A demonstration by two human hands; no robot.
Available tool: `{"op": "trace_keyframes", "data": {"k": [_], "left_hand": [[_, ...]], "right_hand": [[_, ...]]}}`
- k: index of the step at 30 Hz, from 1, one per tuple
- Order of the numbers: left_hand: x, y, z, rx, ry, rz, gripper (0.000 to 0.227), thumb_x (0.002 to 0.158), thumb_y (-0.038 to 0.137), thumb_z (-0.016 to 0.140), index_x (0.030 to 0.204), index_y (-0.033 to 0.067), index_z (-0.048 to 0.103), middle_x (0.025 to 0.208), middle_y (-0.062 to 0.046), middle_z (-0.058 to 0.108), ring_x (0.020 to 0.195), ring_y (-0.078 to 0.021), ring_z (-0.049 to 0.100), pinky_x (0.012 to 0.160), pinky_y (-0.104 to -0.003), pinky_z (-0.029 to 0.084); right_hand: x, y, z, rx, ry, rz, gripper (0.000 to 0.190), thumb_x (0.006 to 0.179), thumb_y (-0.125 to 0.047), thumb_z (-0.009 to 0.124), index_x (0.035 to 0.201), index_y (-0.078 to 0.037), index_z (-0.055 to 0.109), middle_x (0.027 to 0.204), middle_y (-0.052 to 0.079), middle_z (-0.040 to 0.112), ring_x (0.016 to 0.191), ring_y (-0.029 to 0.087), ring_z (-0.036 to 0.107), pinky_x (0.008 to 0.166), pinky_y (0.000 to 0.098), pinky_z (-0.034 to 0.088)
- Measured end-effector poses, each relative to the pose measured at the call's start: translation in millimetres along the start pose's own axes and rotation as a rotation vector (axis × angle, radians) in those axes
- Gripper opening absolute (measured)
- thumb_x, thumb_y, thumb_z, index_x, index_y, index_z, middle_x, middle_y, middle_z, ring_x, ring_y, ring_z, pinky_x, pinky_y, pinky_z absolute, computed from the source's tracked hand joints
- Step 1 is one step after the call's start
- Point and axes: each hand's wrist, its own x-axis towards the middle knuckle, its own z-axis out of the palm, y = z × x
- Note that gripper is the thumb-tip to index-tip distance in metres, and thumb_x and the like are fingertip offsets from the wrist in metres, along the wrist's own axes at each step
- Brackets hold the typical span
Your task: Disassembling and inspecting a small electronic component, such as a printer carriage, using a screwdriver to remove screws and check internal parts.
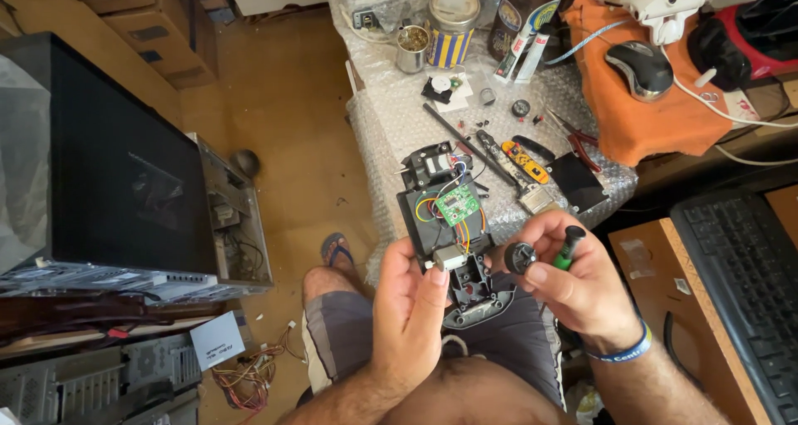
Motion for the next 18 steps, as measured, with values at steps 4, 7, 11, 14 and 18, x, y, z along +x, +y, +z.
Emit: {"op": "trace_keyframes", "data": {"k": [4,7,11,14,18], "left_hand": [[-1.0,2.5,-0.9,0.101,0.026,-0.018,0.034,0.102,0.030,0.055,0.124,0.0047,0.052,0.087,-0.001,0.060,0.071,-0.0070,0.051,0.060,-0.025,0.047],[-2.0,3.6,-1.1,0.119,0.041,-0.049,0.033,0.101,0.030,0.055,0.122,0.0057,0.053,0.087,-0.001,0.062,0.072,-0.0069,0.053,0.060,-0.025,0.048],[-2.0,10.5,0.3,0.165,0.028,-0.084,0.032,0.100,0.033,0.054,0.121,0.0086,0.052,0.095,-0.005,0.071,0.080,-0.0095,0.065,0.062,-0.025,0.050],[-1.8,16.6,-1.7,0.112,-0.022,-0.085,0.031,0.102,0.031,0.051,0.123,0.0085,0.049,0.106,-0.015,0.080,0.088,-0.0162,0.076,0.058,-0.023,0.046],[-3.9,22.3,-13.3,0.092,-0.037,-0.074,0.028,0.103,0.028,0.052,0.121,0.0074,0.049,0.105,-0.021,0.081,0.085,-0.0188,0.078,0.055,-0.021,0.043]], "right_hand": [[4.3,-6.4,5.7,-0.028,-0.020,0.038,0.032,0.088,-0.022,0.079,0.101,-0.004,0.057,0.064,0.006,0.059,0.075,0.023,0.065,0.092,0.0434,0.053],[1.9,-3.2,-1.2,0.077,-0.075,0.058,0.030,0.089,-0.017,0.079,0.105,-0.010,0.055,0.067,0.007,0.059,0.079,0.025,0.060,0.097,0.0575,0.049],[-0.3,-4.6,-3.5,0.122,-0.070,0.066,0.029,0.089,-0.011,0.077,0.107,-0.008,0.054,0.086,0.019,0.066,0.076,0.023,0.063,0.052,0.0230,0.039],[-5.3,-9.2,-11.1,0.098,-0.078,0.011,0.025,0.091,-0.009,0.074,0.107,-0.006,0.055,0.087,0.020,0.063,0.077,0.024,0.061,0.052,0.0240,0.038],[-24.1,0.1,-41.6,0.066,0.027,-0.045,0.031,0.091,-0.001,0.073,0.118,-0.003,0.059,0.091,0.023,0.067,0.067,0.017,0.048,0.062,0.0270,0.043]]}}
